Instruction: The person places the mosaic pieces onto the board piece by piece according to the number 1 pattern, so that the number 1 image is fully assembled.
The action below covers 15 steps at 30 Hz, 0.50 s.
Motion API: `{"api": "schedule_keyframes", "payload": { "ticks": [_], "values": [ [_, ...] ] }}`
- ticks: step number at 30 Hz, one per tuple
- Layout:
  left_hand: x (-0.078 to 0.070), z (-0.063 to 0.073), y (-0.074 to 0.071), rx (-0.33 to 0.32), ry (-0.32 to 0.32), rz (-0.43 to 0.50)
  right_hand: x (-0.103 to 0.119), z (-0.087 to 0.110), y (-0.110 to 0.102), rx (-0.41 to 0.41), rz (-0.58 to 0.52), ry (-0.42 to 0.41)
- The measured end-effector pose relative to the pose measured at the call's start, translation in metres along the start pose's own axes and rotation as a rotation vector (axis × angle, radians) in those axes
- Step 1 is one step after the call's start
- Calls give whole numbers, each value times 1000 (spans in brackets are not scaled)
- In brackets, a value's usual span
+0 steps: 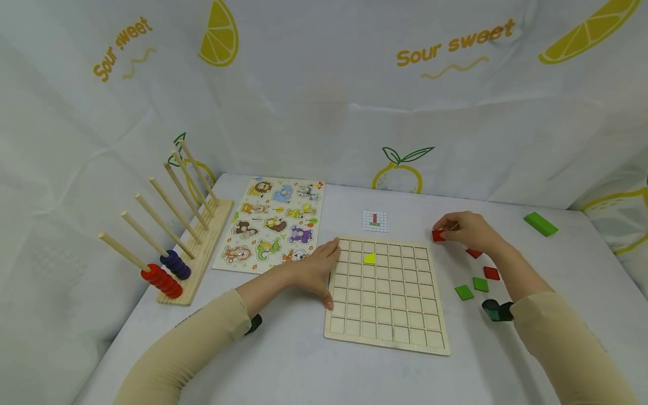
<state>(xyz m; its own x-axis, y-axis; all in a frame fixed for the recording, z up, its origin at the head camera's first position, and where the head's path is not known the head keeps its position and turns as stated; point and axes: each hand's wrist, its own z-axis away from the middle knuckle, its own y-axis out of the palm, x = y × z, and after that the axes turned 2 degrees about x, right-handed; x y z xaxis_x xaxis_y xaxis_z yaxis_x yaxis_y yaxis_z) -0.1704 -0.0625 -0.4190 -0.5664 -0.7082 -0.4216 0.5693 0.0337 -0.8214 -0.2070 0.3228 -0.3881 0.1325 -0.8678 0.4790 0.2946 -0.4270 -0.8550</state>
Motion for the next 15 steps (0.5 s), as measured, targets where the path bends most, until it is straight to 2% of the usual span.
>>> {"api": "schedule_keyframes", "payload": {
  "ticks": [15],
  "values": [
    [0, 1, 0, -2, 3, 25, 39, -10, 24, 63, -112, -103]
  ]
}}
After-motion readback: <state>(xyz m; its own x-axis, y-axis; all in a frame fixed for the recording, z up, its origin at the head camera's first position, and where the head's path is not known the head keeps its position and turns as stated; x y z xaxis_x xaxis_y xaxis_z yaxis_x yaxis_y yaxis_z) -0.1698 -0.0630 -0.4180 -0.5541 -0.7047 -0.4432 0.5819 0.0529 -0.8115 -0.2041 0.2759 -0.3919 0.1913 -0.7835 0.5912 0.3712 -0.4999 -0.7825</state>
